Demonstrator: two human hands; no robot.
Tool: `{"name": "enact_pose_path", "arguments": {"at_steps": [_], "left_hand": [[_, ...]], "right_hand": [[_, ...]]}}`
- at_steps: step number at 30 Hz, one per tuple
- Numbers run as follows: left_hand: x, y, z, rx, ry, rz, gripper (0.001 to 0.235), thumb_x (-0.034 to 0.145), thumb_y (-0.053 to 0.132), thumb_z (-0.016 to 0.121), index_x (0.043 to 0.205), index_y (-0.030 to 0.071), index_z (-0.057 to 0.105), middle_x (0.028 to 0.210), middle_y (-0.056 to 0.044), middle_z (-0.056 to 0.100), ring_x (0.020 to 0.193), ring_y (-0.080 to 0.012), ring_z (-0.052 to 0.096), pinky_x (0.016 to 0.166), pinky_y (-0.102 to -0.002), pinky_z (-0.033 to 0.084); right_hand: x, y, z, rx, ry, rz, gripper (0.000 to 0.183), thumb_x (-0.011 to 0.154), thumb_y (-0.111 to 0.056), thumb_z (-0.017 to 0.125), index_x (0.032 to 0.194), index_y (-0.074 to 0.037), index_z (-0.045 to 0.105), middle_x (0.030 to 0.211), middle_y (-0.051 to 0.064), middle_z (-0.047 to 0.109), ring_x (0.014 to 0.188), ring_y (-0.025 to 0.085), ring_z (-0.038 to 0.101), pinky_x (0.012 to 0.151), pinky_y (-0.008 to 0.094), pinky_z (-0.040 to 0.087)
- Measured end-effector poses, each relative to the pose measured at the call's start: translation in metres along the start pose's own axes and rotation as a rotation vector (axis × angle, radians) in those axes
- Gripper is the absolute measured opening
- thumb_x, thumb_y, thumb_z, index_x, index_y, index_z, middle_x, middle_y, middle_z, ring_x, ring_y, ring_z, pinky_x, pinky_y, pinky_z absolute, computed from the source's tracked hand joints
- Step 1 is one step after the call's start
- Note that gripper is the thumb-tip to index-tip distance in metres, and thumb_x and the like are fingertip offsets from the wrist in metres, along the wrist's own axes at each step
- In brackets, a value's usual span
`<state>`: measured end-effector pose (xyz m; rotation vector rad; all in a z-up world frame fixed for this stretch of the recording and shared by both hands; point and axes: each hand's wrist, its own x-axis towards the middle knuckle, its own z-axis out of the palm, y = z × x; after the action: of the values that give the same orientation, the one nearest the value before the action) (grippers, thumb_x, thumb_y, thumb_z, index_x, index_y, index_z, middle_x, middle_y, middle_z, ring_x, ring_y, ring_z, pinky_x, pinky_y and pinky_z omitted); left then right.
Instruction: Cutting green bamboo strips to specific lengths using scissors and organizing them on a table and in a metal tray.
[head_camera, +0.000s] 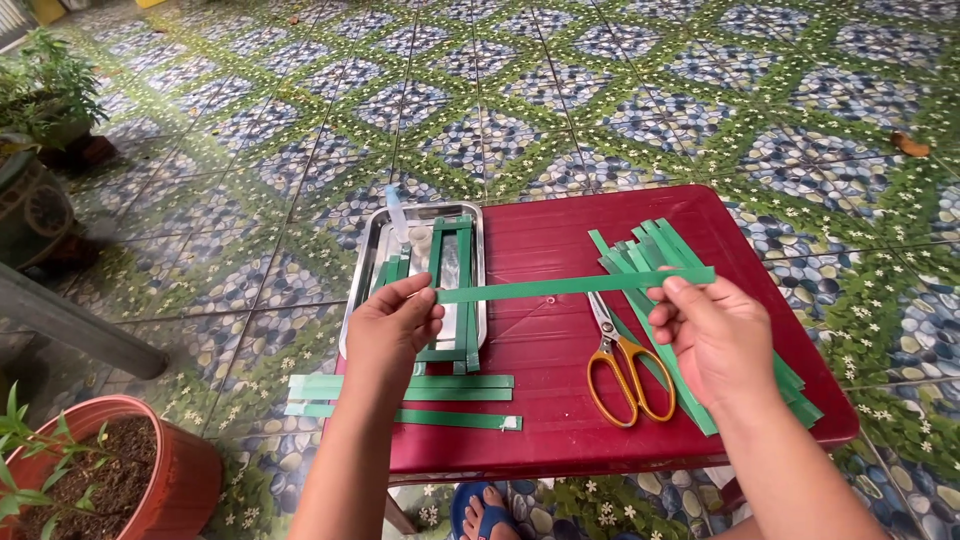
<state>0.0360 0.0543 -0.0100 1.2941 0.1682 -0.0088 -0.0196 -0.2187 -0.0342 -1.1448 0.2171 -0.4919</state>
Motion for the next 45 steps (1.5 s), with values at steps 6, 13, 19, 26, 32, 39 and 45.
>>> {"name": "enact_pose_path", "arguments": {"at_steps": [6,13,19,26,32,39,45], "left_hand": [[-0.001,0.006,-0.006,0.021,0.117,0.056,0.026,0.081,0.001,0.055,0.107,-0.007,0.055,0.087,-0.019,0.062,0.063,-0.0143,0.059,0.061,-0.028,0.056],[0.004,0.006,-0.013,-0.016,0.168,0.088,0.028,0.083,0.004,0.054,0.11,-0.005,0.053,0.091,-0.017,0.062,0.064,-0.0103,0.058,0.063,-0.024,0.056],[0.009,0.002,-0.013,-0.215,0.124,0.095,0.031,0.082,0.006,0.057,0.11,-0.004,0.051,0.09,-0.012,0.061,0.066,-0.0106,0.059,0.063,-0.023,0.057],[0.011,-0.001,-0.016,-0.364,0.099,0.063,0.027,0.081,0.005,0.059,0.105,0.002,0.048,0.093,-0.008,0.061,0.071,-0.0107,0.06,0.069,-0.026,0.056],[0.015,-0.005,-0.021,-0.405,0.1,0.069,0.033,0.08,-0.004,0.05,0.112,0.001,0.046,0.102,-0.015,0.061,0.068,-0.0089,0.059,0.07,-0.023,0.056],[0.01,0.002,-0.017,-0.383,0.107,0.11,0.039,0.08,-0.006,0.048,0.118,-0.001,0.043,0.104,-0.019,0.06,0.067,-0.0082,0.059,0.069,-0.021,0.056],[0.011,0.001,-0.017,-0.382,0.104,0.143,0.044,0.079,-0.006,0.051,0.122,0.0,0.042,0.105,-0.02,0.059,0.07,-0.0114,0.062,0.07,-0.023,0.057]], "right_hand": [[-0.014,-0.004,0.015,-0.054,-0.059,0.002,0.005,0.082,-0.003,0.057,0.084,0.001,0.059,0.073,0.016,0.063,0.05,0.017,0.058,0.039,0.023,0.046],[-0.023,-0.002,0.022,-0.17,-0.107,-0.036,0.008,0.081,0.0,0.056,0.083,0.007,0.061,0.073,0.02,0.064,0.051,0.02,0.059,0.04,0.025,0.047],[-0.023,-0.004,0.022,-0.252,-0.119,-0.106,0.011,0.082,-0.001,0.056,0.089,0.006,0.063,0.071,0.016,0.063,0.054,0.016,0.058,0.044,0.023,0.048],[-0.024,-0.017,0.023,-0.661,-0.186,-0.598,0.011,0.077,-0.007,0.066,0.088,-0.007,0.07,0.066,0.008,0.063,0.051,0.015,0.061,0.046,0.024,0.051],[-0.022,-0.012,0.016,-0.808,-0.218,-0.768,0.02,0.076,-0.008,0.066,0.094,-0.015,0.071,0.075,0.002,0.066,0.065,0.019,0.063,0.062,0.029,0.05],[-0.018,-0.006,0.01,-0.865,-0.244,-0.747,0.024,0.074,-0.008,0.066,0.096,-0.016,0.07,0.076,0.002,0.067,0.07,0.022,0.064,0.065,0.032,0.049],[-0.018,-0.004,0.008,-0.868,-0.258,-0.696,0.025,0.073,-0.005,0.066,0.095,-0.015,0.07,0.077,0.004,0.067,0.067,0.024,0.064,0.061,0.032,0.049]]}}
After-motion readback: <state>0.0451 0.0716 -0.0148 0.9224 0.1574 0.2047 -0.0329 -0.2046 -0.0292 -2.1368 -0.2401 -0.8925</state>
